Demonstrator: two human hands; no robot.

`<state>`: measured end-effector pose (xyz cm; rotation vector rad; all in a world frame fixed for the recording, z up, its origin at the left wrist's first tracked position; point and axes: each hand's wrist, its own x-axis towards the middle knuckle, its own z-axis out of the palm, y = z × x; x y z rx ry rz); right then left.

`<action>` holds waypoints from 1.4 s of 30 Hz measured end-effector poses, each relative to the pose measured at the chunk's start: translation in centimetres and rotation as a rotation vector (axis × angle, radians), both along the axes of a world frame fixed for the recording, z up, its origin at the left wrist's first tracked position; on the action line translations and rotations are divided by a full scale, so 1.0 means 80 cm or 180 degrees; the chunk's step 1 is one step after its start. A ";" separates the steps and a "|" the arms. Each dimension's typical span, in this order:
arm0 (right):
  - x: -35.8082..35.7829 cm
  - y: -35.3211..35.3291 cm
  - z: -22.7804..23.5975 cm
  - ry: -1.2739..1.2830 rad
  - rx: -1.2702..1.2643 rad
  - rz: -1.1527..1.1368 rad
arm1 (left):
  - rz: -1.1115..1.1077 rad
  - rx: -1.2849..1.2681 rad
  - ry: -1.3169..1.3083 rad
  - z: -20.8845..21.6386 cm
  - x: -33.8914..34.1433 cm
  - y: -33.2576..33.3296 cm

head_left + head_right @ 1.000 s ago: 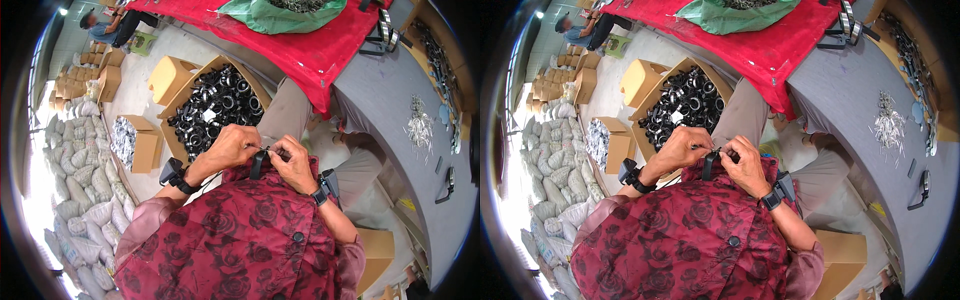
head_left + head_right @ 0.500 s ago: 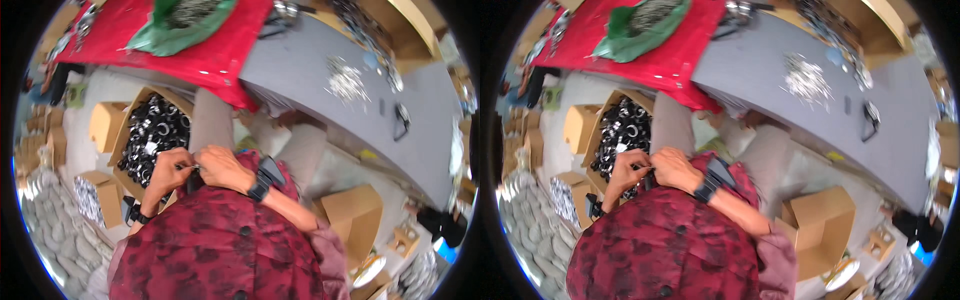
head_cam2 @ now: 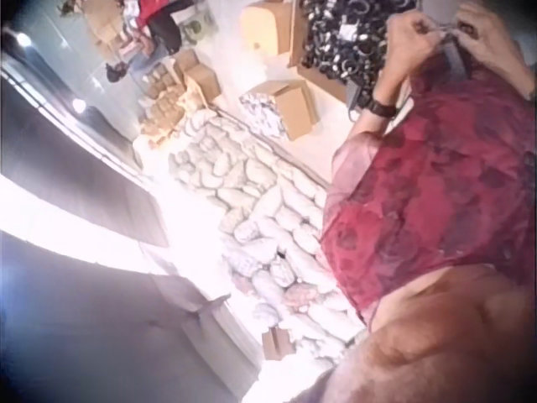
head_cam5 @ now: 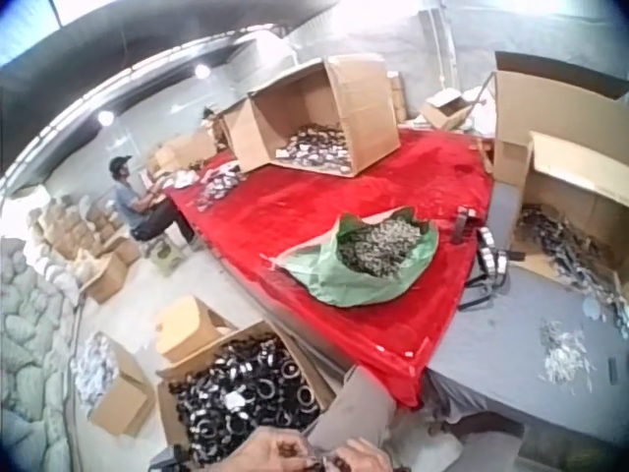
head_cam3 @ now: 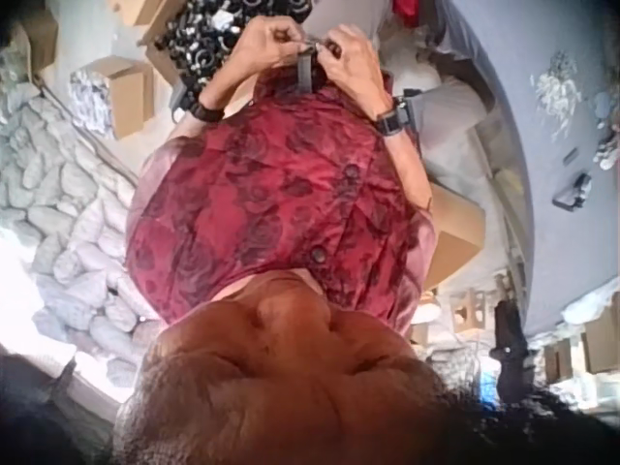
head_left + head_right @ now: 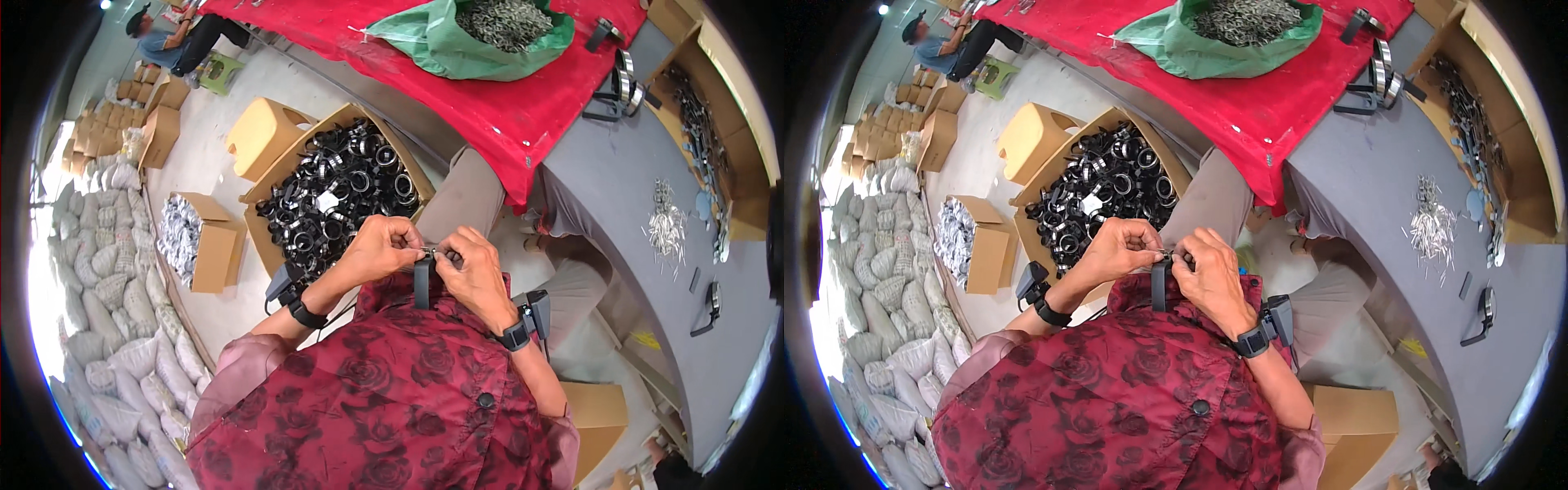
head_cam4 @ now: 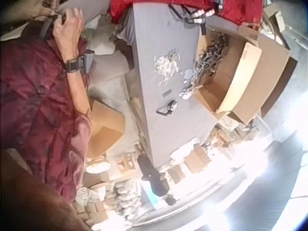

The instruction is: The recorder is assembling small metal and plastic ring components by hand, inserting pins and attaching straps.

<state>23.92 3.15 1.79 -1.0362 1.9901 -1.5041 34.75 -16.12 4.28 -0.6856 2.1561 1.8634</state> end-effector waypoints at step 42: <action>0.011 0.013 0.003 -0.1081 0.0138 -0.0175 | -0.0990 -0.1536 0.0251 0.024 -0.016 -0.002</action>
